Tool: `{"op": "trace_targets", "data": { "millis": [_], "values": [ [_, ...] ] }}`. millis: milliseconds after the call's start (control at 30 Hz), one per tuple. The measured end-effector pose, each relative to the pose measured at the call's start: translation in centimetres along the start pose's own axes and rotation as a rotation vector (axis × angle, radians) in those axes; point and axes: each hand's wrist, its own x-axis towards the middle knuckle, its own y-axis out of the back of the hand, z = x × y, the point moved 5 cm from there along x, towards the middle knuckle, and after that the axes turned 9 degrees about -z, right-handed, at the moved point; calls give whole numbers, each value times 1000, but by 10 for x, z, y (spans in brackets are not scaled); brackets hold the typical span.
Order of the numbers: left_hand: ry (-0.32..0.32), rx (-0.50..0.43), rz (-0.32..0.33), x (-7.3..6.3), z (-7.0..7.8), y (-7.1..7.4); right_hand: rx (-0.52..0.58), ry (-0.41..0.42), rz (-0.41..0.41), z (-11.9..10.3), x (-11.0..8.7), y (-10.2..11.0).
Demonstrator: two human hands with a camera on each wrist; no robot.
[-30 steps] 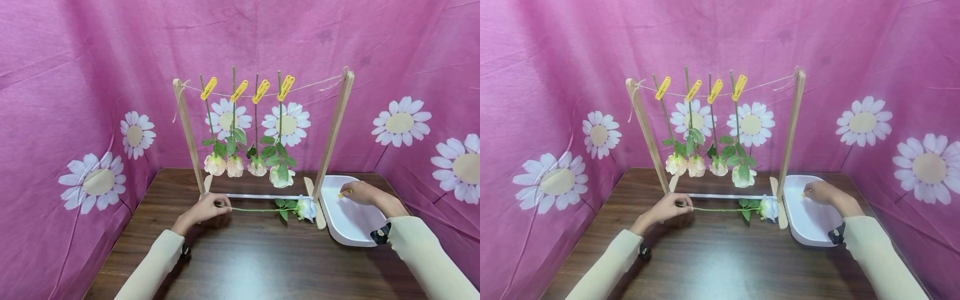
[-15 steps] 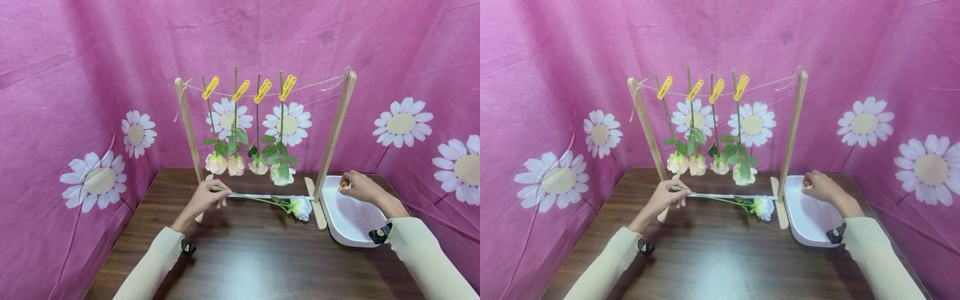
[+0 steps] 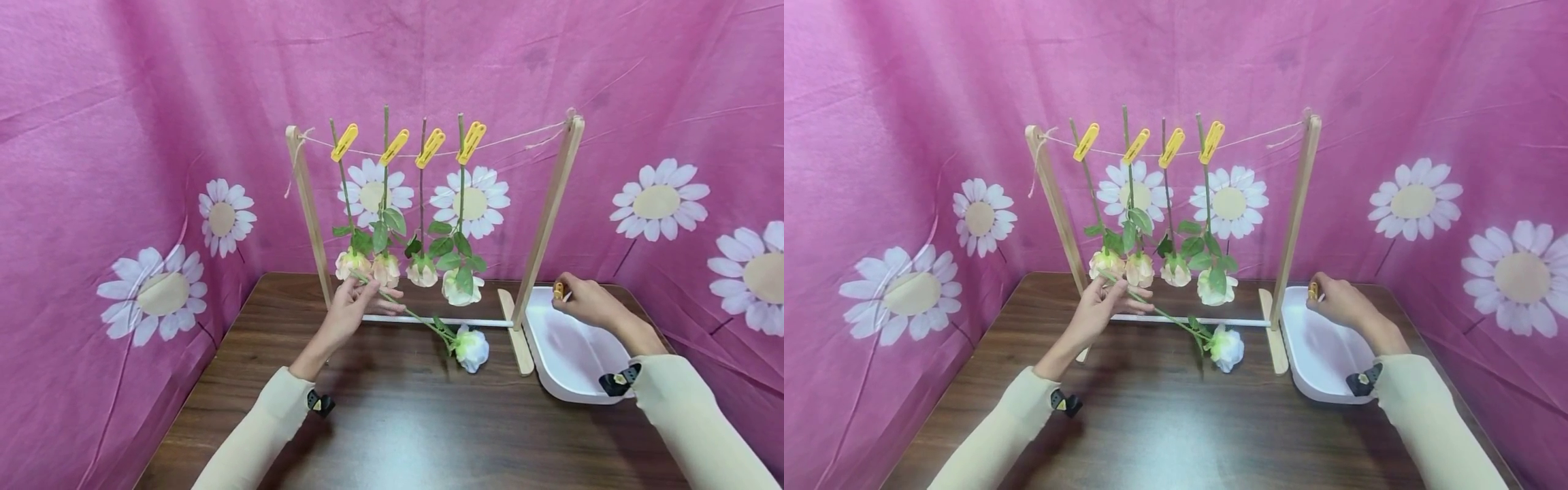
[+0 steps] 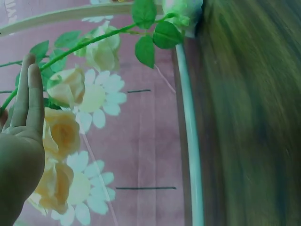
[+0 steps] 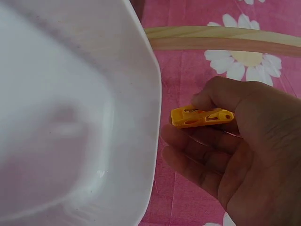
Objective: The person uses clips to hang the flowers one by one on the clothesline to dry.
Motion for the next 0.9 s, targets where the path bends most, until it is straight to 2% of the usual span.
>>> {"op": "trace_targets", "data": {
  "millis": [200, 300, 400, 533, 767, 900],
  "values": [
    [-3, -36, 26, 6, 2, -10, 70, 11, 13, -1, 1, -1],
    [-5, 5, 26, 10, 4, -14, 79, 47, 53, -7, 1, 1],
    [-33, 68, 12, 16, 6, -18, 96, 65, 68, -14, 1, 4],
    [-67, 119, 3, 22, 10, -25, 154, 36, 76, -19, 1, 8],
    [-15, 93, 64, 32, 10, -33, 140, -74, 131, -25, 3, 17],
    [-15, 118, 86, 38, 13, -37, 136, -65, 154, -31, 1, 22]
  ]
}}
